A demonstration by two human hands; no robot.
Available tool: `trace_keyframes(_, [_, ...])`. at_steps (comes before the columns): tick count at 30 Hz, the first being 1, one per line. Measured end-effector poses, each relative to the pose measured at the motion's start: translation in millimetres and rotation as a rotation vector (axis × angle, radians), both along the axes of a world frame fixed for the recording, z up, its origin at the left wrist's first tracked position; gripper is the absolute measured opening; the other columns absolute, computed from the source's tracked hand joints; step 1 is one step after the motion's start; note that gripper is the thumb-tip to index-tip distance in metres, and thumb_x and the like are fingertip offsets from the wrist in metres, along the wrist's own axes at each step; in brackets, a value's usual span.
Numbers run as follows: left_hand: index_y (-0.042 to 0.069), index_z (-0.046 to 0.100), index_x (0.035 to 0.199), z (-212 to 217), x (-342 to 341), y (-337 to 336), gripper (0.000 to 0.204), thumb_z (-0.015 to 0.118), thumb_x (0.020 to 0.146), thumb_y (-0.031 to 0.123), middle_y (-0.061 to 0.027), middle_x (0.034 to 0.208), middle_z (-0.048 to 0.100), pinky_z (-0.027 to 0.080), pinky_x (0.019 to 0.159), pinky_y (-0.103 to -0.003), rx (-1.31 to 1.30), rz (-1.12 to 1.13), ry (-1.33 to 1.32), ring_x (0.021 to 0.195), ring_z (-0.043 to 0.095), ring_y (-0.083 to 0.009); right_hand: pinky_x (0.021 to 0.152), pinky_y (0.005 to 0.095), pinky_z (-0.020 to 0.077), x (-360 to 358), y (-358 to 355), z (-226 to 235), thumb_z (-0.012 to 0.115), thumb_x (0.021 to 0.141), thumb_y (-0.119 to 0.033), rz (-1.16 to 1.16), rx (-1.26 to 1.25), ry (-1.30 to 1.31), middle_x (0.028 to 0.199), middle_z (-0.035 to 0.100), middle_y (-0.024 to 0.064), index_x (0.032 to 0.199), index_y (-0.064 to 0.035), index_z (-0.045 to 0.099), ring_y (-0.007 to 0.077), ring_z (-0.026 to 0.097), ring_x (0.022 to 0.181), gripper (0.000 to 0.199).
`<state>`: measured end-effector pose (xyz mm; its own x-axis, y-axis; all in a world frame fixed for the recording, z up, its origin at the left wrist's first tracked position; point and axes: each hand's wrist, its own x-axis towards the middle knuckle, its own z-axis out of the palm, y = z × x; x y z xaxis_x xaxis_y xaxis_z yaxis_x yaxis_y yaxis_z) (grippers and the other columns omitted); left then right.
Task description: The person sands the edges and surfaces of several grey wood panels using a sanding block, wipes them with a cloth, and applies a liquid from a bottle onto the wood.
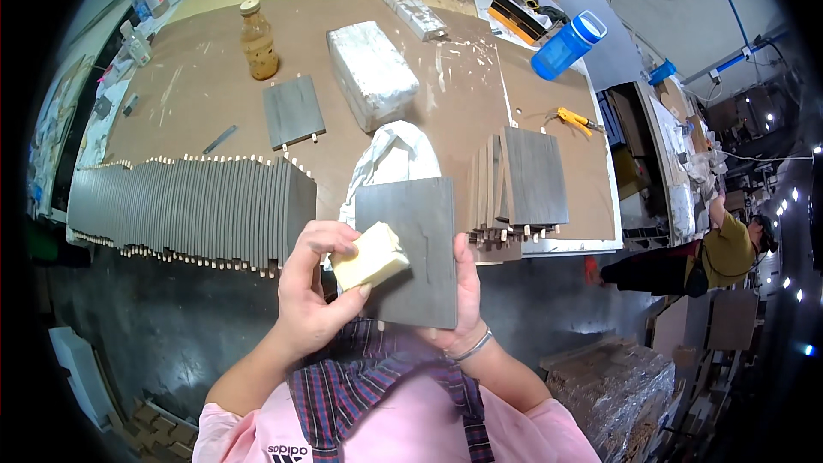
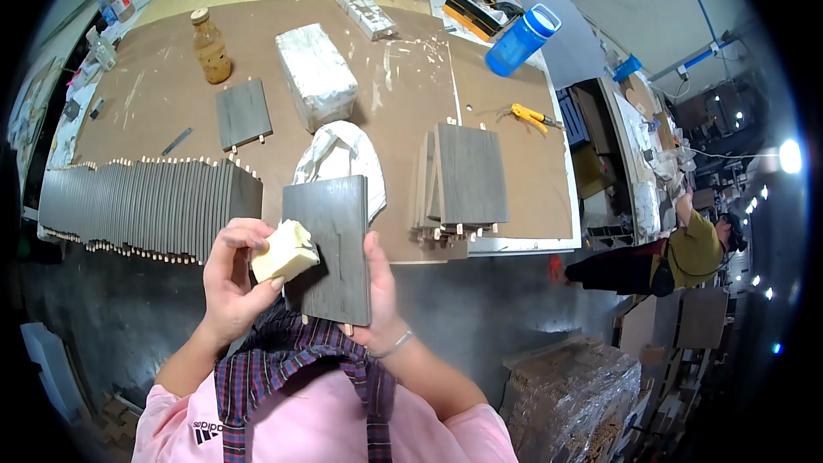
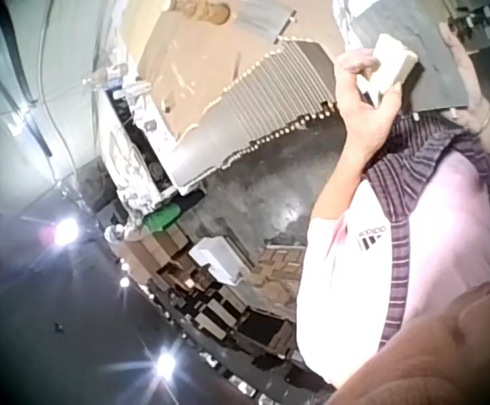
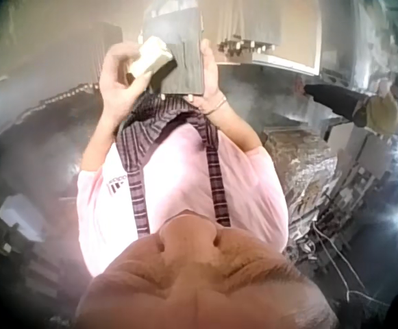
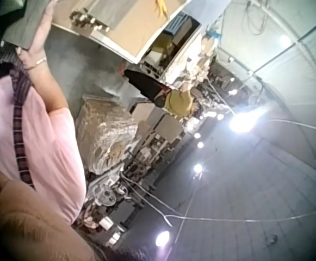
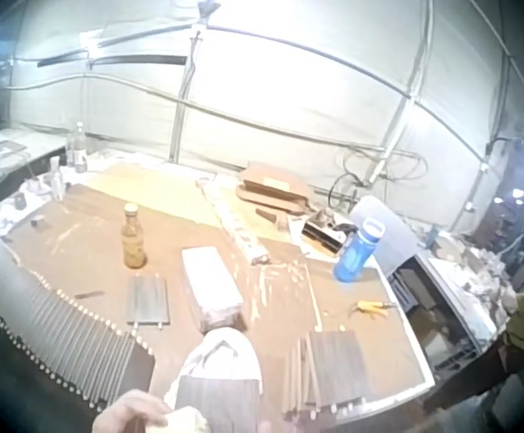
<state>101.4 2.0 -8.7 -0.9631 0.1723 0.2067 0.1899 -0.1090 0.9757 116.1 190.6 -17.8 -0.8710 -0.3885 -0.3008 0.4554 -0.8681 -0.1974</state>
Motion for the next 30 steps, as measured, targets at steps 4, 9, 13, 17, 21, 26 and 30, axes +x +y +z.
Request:
trace_keyframes(4, [0.006, 0.057, 0.107, 0, -1, 3, 0.043, 0.073, 0.068, -0.002, -0.0154, 0.109, 0.056, 0.048, 0.082, -0.034, -0.217, 0.072, 0.317, 0.097, 0.058, -0.0258, 0.103, 0.0430, 0.0485, 2, -1, -4, 0.038, 0.101, -0.057, 0.029, -0.017, 0.026, 0.135, 0.056, 0.0144, 0.140, -0.0044, 0.045, 0.0257, 0.056, 0.123, 0.066])
trace_keyframes(9, [0.006, 0.063, 0.105, 2, 2, 4, 0.043, 0.075, 0.064, -0.002, -0.0150, 0.104, 0.058, 0.049, 0.071, -0.036, -0.395, 0.114, 0.512, 0.088, 0.059, -0.0280, 0.104, 0.0418, 0.0472, 5, -5, -3, 0.039, 0.100, -0.057, 0.023, -0.021, 0.010, 0.133, 0.058, 0.0135, 0.139, -0.0045, 0.047, 0.0253, 0.057, 0.122, 0.066])
trace_keyframes(13, [0.006, 0.064, 0.104, 5, 3, 4, 0.044, 0.075, 0.062, -0.002, -0.0143, 0.103, 0.058, 0.049, 0.070, -0.036, -0.405, 0.138, 0.545, 0.087, 0.058, -0.0279, 0.104, 0.0420, 0.0469, 6, -5, -2, 0.040, 0.100, -0.057, 0.047, -0.065, 0.038, 0.133, 0.057, 0.0135, 0.138, -0.0044, 0.048, 0.0253, 0.057, 0.123, 0.065])
trace_keyframes(17, [0.006, 0.064, 0.102, 9, 4, 5, 0.044, 0.075, 0.060, -0.003, -0.0136, 0.103, 0.058, 0.049, 0.070, -0.036, -0.432, 0.141, 0.558, 0.085, 0.058, -0.0284, 0.102, 0.0411, 0.0486, 9, -5, -1, 0.039, 0.100, -0.057, 0.040, -0.058, 0.036, 0.132, 0.059, 0.0134, 0.138, -0.0045, 0.048, 0.0246, 0.059, 0.120, 0.065])
trace_keyframes(21, [0.006, 0.065, 0.100, 8, 7, 4, 0.044, 0.074, 0.058, -0.004, -0.0128, 0.102, 0.058, 0.048, 0.069, -0.036, -0.443, 0.175, 0.557, 0.084, 0.058, -0.0288, 0.099, 0.0381, 0.0507, 11, -7, 3, 0.039, 0.100, -0.057, 0.031, -0.014, 0.007, 0.129, 0.060, 0.0131, 0.137, -0.0046, 0.049, 0.0235, 0.061, 0.117, 0.065])
trace_keyframes(26, [0.007, 0.065, 0.099, 11, 9, 4, 0.044, 0.074, 0.058, -0.004, -0.0125, 0.102, 0.058, 0.048, 0.068, -0.036, -0.469, 0.151, 0.583, 0.084, 0.057, -0.0285, 0.100, 0.0379, 0.0500, 13, -9, 5, 0.039, 0.101, -0.057, 0.033, -0.021, 0.038, 0.130, 0.060, 0.0130, 0.137, -0.0044, 0.050, 0.0236, 0.060, 0.118, 0.065])
trace_keyframes(30, [0.007, 0.066, 0.098, 17, 12, 5, 0.044, 0.075, 0.057, -0.004, -0.0125, 0.102, 0.058, 0.048, 0.068, -0.036, -0.468, 0.148, 0.590, 0.083, 0.057, -0.0286, 0.106, 0.0453, 0.0434, 16, -6, -5, 0.037, 0.100, -0.059, 0.054, -0.069, 0.044, 0.136, 0.055, 0.0152, 0.141, -0.0059, 0.045, 0.0293, 0.055, 0.124, 0.068])
